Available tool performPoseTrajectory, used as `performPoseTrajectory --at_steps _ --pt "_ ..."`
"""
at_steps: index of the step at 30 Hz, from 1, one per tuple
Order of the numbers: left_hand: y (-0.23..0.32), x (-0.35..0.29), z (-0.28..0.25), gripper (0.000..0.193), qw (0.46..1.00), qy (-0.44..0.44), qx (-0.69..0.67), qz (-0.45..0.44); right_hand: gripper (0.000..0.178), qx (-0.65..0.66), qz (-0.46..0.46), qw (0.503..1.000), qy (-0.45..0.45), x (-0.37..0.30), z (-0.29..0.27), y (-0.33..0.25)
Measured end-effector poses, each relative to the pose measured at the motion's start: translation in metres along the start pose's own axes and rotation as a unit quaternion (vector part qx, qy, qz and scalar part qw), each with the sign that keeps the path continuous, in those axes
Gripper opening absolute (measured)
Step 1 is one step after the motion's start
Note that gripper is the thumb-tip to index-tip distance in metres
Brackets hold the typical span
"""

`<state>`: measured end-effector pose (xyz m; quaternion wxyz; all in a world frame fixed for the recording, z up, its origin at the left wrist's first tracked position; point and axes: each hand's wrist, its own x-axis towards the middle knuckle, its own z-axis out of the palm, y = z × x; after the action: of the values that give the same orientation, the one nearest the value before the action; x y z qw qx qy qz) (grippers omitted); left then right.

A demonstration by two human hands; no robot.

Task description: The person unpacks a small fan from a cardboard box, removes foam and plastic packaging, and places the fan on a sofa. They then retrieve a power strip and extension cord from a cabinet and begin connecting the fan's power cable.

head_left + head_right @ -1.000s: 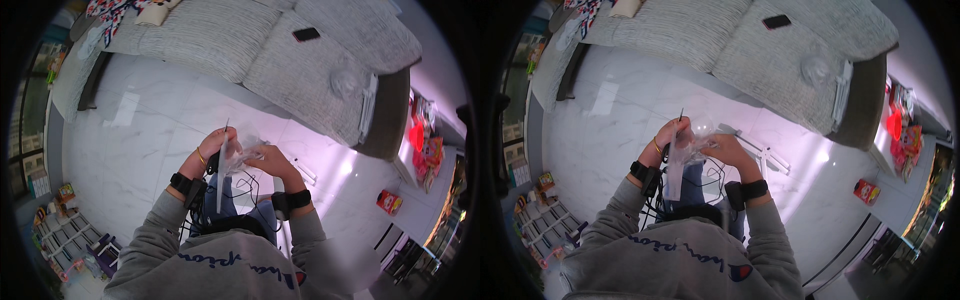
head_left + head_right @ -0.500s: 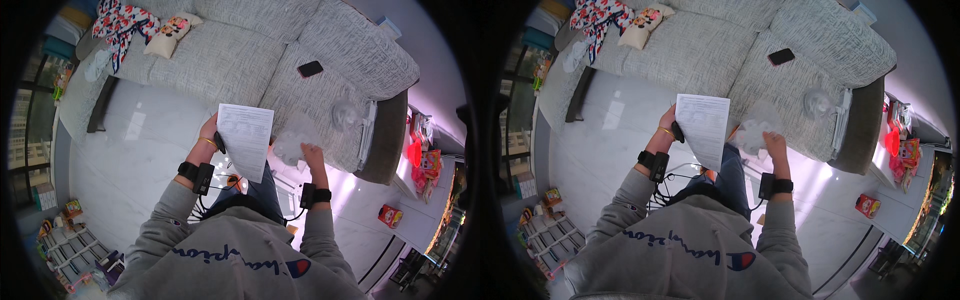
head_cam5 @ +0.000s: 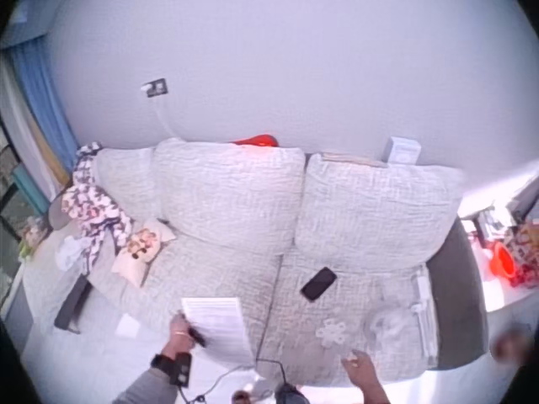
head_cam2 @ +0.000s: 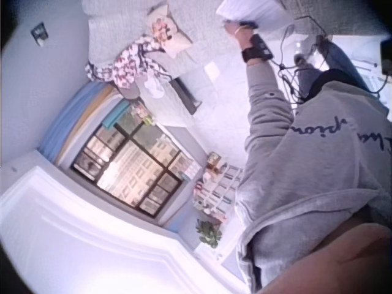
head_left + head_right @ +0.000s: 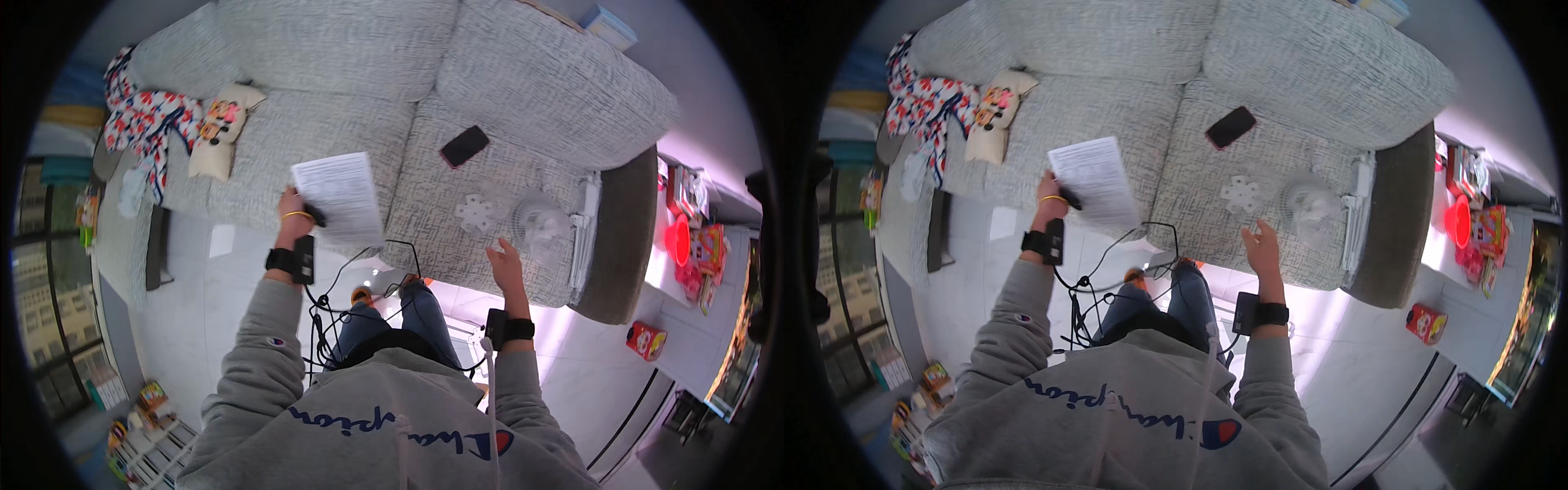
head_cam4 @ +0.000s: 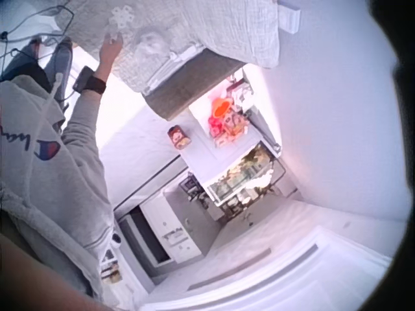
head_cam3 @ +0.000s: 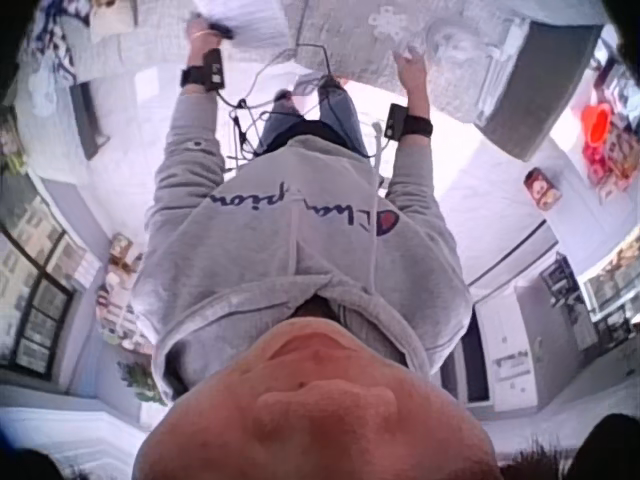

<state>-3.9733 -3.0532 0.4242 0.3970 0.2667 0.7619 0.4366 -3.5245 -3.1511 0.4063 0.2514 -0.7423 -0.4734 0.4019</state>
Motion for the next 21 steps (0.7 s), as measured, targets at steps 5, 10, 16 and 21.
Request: performPoseTrajectory --at_steps 5,10,16,21 --pt "0.001 0.061 -0.005 0.041 0.957 0.038 -0.24 -0.159 0.048 0.067 0.093 0.993 0.01 -0.022 -0.014 0.006" --pt "0.022 0.031 0.062 0.038 0.906 -0.188 -0.307 -0.224 0.033 0.134 0.15 0.977 0.068 -0.059 -0.004 -0.014" --pt "0.064 -0.069 0.129 0.028 0.778 -0.535 -0.22 -0.247 0.018 0.125 0.019 0.975 0.182 -0.104 0.041 -0.122" --pt "0.075 -0.154 0.138 0.023 0.745 -0.586 -0.151 -0.281 0.043 0.208 -0.018 0.971 0.113 -0.164 0.065 -0.181"
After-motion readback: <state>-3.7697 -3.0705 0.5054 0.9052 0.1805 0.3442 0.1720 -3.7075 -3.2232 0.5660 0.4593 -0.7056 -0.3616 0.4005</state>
